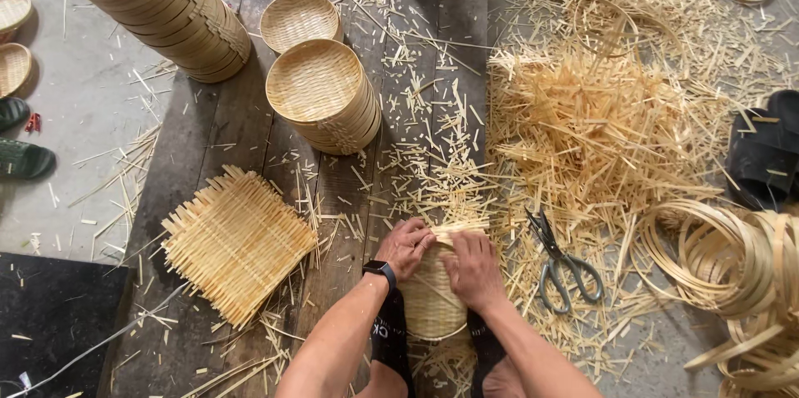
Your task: The person sits on the floor assembling a round woven bamboo basket. They trim bamboo strips with scissors, fit a woven bamboo mat over a round wooden mold, bend and secure a thin bamboo rim around the mat edge, and press the formed basket into shape.
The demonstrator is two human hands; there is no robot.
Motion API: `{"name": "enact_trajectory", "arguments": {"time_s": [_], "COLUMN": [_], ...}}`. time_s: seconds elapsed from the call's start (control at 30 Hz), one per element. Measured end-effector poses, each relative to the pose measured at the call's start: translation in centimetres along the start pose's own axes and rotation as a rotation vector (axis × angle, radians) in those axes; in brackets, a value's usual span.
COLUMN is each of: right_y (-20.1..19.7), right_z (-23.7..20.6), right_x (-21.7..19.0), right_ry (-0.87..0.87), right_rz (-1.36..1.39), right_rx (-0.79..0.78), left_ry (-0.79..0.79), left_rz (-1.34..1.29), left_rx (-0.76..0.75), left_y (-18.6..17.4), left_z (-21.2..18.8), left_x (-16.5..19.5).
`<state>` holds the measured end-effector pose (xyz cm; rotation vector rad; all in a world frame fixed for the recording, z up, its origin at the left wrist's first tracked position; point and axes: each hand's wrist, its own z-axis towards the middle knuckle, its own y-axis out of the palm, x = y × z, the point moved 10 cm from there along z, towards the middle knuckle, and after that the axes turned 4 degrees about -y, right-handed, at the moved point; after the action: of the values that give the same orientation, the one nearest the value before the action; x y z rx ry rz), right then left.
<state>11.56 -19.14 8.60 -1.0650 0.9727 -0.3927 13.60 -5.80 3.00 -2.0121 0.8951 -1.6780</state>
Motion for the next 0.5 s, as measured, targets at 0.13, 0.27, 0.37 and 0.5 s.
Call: {"name": "enact_trajectory", "arguments": {"time_s": [0.13, 0.27, 0.37, 0.5], "right_y": [6.3, 7.0, 8.1, 3.8], "right_z": [0.4, 0.6, -0.5, 0.2], "right_x": [6.8, 7.9, 7.9, 5.8], "right_ry": [0.524, 0.572, 0.645, 0.507], "right_rz": [0.254, 0.428, 0.375, 0.329], "right_rx": [-0.342, -0.244, -0.393, -0.234], "left_ry": [-0.163, -0.286, -0.244, -0.340], "left_rz": [-0.295, -0.407, -0.404, -0.294], "left_rx": [-0.020, -0.014, 0.018, -0.075], "left_y": [1.2, 2.7, 2.5, 1.7], "left_z": [1.2, 1.7, 1.5, 0.3], "left_x": [-2.7, -5.1, -4.9, -3.6]}}
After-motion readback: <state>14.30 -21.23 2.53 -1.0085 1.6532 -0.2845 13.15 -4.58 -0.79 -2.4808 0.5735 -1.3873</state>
